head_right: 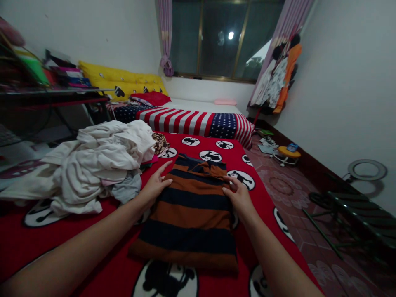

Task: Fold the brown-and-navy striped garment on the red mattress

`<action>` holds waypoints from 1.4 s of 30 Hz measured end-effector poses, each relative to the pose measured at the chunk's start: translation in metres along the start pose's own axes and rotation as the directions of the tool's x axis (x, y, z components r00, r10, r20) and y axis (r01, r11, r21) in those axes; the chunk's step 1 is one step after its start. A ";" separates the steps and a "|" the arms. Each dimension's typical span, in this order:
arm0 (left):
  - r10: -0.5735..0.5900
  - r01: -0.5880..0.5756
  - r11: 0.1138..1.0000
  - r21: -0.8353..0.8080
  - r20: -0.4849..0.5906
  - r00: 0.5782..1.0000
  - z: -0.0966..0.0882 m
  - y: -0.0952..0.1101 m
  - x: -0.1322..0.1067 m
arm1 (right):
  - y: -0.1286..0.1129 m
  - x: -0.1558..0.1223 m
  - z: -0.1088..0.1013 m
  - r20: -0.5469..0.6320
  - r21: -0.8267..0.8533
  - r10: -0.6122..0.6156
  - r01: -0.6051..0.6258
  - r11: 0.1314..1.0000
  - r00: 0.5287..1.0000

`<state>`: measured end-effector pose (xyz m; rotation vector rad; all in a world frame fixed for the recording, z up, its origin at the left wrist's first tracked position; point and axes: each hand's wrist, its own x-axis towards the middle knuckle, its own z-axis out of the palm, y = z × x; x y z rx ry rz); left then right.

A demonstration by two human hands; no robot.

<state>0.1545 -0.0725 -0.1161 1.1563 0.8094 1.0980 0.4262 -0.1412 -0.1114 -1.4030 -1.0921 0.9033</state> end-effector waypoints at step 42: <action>0.202 -0.426 0.123 0.896 0.398 0.895 0.077 -0.044 -0.008 | -0.008 -0.070 0.002 0.532 -0.639 -0.218 0.556 0.531 0.819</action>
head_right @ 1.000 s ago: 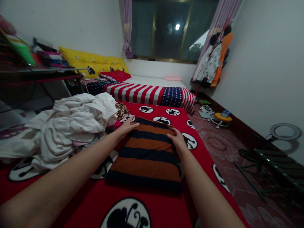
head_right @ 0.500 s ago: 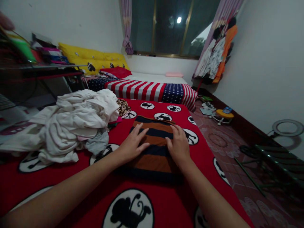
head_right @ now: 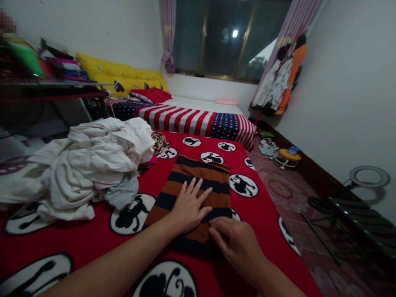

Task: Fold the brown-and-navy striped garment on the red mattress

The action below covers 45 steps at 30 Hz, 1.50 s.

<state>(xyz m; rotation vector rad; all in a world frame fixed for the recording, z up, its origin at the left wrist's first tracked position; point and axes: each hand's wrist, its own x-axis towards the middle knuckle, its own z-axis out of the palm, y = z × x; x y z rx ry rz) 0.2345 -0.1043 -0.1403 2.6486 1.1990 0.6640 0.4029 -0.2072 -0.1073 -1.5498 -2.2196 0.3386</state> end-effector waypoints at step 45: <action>0.021 -0.021 1.000 -0.024 0.000 1.000 0.000 0.000 -0.006 | 0.161 0.148 -0.036 -0.093 0.492 0.599 -0.487 0.722 0.795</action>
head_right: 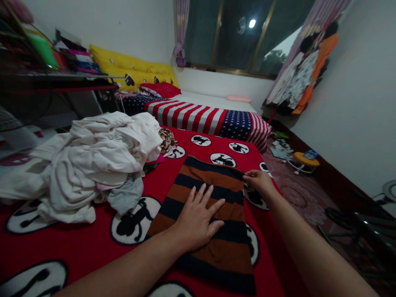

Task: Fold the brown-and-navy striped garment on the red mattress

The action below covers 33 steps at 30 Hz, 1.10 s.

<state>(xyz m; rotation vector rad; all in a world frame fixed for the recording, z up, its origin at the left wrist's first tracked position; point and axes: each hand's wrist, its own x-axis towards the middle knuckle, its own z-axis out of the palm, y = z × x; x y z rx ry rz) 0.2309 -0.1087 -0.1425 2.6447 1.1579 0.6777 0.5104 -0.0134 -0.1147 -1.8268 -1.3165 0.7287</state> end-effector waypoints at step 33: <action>-0.570 0.054 -0.150 -0.987 0.132 0.811 -0.053 -0.100 0.008 | -0.044 -0.232 0.099 0.397 -0.435 -0.717 0.805 0.402 0.573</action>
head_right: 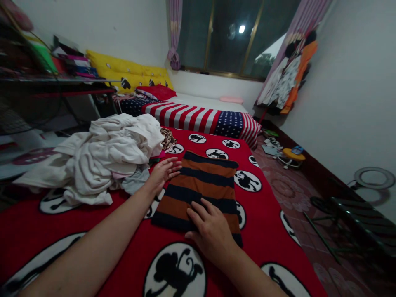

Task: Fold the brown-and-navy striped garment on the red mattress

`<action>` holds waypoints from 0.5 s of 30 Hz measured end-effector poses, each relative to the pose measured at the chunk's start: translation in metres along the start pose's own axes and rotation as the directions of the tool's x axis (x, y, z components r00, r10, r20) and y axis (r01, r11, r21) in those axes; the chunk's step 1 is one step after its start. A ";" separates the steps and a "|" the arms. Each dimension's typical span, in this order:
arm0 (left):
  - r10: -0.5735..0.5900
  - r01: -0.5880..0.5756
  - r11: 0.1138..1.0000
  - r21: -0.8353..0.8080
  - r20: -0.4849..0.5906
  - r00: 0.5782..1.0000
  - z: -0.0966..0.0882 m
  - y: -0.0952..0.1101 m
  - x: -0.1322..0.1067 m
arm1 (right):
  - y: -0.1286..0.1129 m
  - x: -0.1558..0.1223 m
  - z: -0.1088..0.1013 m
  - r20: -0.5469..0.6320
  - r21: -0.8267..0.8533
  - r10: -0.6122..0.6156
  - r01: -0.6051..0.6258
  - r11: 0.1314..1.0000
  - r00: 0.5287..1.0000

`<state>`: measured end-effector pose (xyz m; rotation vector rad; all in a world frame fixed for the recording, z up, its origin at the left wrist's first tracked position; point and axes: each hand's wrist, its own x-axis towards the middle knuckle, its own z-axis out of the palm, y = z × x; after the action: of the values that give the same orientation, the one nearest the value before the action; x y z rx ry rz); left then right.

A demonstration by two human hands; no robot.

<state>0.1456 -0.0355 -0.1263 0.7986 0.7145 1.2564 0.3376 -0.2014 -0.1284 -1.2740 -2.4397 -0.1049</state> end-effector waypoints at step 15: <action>0.018 -0.020 0.999 -0.025 -0.072 0.997 -0.015 -0.002 0.008 | 0.047 0.073 -0.127 -0.330 0.474 0.604 -0.426 0.771 0.725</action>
<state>0.1356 -0.0255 -0.1360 0.7442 0.7483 1.3145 0.3754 -0.1476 0.0104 -1.4996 -1.5223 0.1800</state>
